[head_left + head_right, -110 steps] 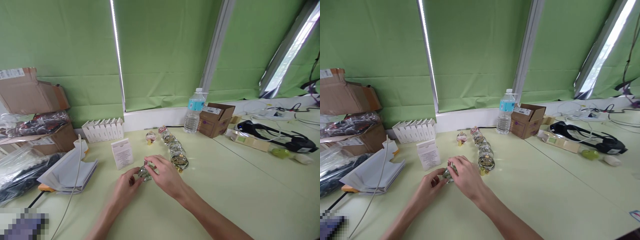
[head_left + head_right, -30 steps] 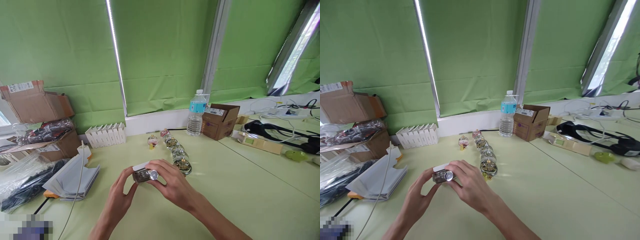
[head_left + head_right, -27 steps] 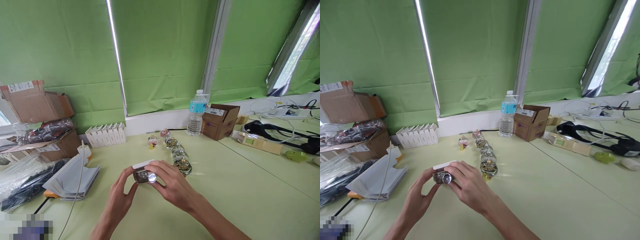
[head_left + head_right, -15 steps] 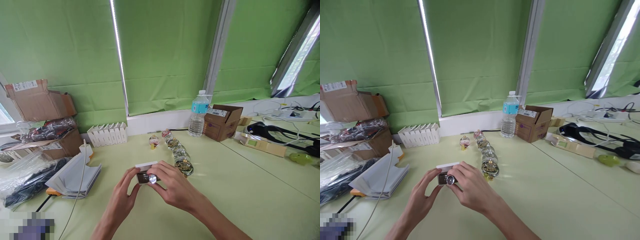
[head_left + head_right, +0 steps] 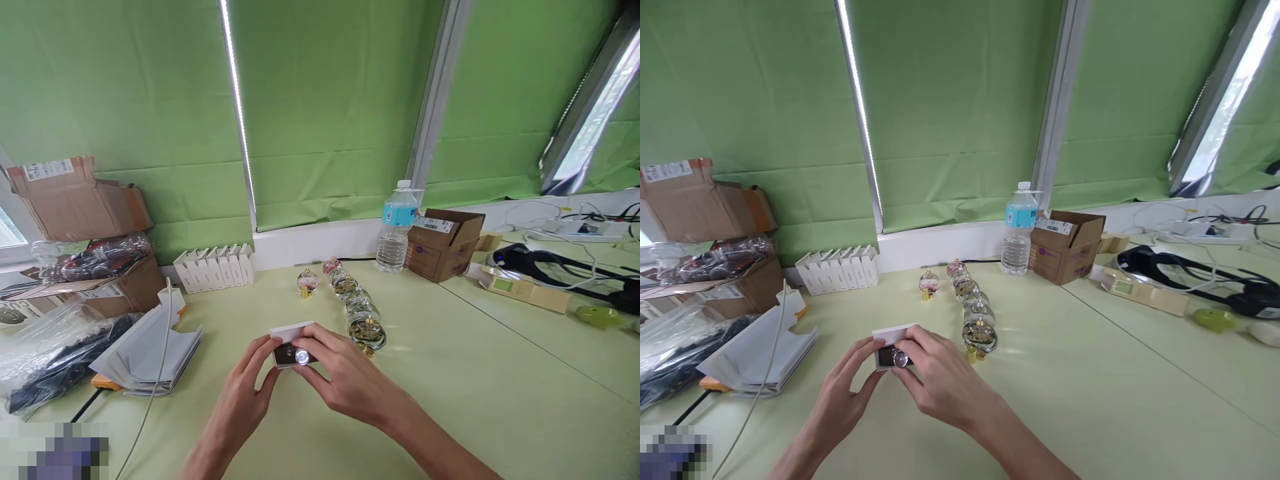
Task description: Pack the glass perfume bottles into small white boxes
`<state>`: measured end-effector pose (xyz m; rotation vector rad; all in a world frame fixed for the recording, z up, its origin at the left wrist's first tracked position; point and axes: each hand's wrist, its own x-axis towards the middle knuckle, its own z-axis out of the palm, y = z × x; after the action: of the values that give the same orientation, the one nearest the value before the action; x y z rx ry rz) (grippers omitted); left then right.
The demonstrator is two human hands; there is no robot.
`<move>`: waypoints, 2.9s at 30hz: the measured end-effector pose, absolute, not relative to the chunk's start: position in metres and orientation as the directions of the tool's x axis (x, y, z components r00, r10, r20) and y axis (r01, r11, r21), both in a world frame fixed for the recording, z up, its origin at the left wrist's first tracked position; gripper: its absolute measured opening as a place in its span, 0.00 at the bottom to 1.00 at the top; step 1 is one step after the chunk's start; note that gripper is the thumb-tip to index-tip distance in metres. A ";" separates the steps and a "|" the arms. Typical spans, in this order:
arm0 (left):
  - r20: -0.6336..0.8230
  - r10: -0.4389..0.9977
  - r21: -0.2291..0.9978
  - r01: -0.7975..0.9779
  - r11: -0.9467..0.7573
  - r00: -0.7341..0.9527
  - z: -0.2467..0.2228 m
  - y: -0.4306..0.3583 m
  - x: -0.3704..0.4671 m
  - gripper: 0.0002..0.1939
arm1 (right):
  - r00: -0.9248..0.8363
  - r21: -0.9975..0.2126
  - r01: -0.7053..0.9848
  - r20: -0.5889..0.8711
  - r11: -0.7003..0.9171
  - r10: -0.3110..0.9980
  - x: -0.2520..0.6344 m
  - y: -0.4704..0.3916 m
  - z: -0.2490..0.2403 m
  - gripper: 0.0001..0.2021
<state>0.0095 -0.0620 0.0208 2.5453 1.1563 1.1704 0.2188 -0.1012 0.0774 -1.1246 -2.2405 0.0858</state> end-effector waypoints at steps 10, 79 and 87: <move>0.622 0.661 0.365 0.591 -0.719 0.420 0.018 -0.060 0.008 0.21 | -0.444 -0.365 0.657 0.521 0.660 0.730 0.218 -0.098 0.071 0.12; 0.633 0.727 0.536 0.527 -0.660 0.267 0.028 -0.055 0.009 0.12 | -0.049 -0.580 0.665 0.595 0.470 0.803 0.212 -0.095 0.062 0.11; 0.600 0.761 0.579 0.521 -0.627 0.247 0.023 -0.055 0.010 0.11 | -0.147 -0.472 0.697 0.642 0.540 0.752 0.214 -0.086 0.058 0.20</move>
<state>0.0104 -0.0547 0.0226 2.2608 1.1948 1.3206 0.2136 -0.0856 0.0578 -1.1869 -1.8759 0.0773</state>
